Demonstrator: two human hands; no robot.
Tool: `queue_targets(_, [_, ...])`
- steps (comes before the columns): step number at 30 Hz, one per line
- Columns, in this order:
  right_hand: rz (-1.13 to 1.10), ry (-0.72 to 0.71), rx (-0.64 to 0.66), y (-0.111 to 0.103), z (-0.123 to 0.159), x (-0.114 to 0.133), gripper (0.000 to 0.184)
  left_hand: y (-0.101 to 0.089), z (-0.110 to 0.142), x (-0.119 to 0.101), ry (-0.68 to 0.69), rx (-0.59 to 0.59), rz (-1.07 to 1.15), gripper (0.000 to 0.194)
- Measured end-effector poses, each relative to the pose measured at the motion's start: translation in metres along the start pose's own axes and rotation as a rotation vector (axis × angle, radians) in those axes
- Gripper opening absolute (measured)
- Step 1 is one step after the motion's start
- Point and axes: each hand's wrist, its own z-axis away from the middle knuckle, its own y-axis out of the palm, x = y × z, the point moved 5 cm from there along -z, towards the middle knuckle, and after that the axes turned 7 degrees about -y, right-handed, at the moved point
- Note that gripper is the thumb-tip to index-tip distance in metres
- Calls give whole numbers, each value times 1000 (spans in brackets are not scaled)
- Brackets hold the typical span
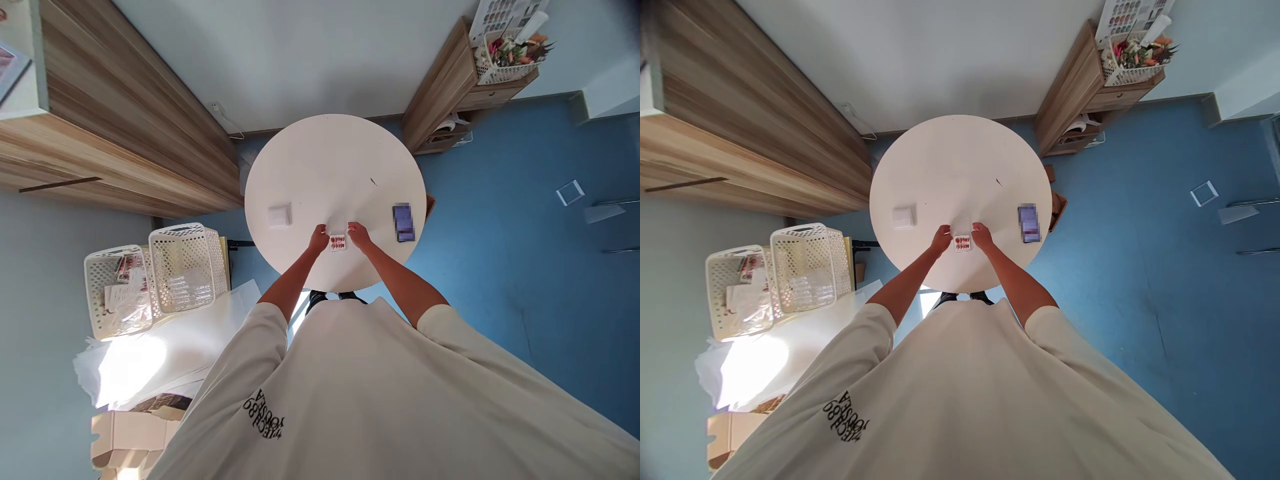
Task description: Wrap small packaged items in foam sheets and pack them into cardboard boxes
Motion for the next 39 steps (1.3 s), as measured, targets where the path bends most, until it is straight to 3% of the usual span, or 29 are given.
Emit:
queue_targets(3, [-72, 79, 14, 5, -1, -1, 64, 4, -2, -1, -5, 29, -5, 66])
queue_targets(14, [-93, 78, 35, 2, 5, 13, 70, 1, -3, -7, 5, 43, 38, 66])
queue_targets(19, [-192, 59, 49, 1, 7, 24, 57, -3, -3, -19, 34, 75, 62, 46])
queue_targets(24, [-231, 36, 28, -1, 9, 34, 49, -9, 2, -26, 77, 39, 16, 46])
queue_targets(32, [-97, -15, 23, 1, 20, 28, 47, -13, 13, -10, 96, 49, 8, 32])
queue_targets(39, [39, -36, 113, 5, 36, 12, 50, -7, 19, 6, 107, 118, -70, 54])
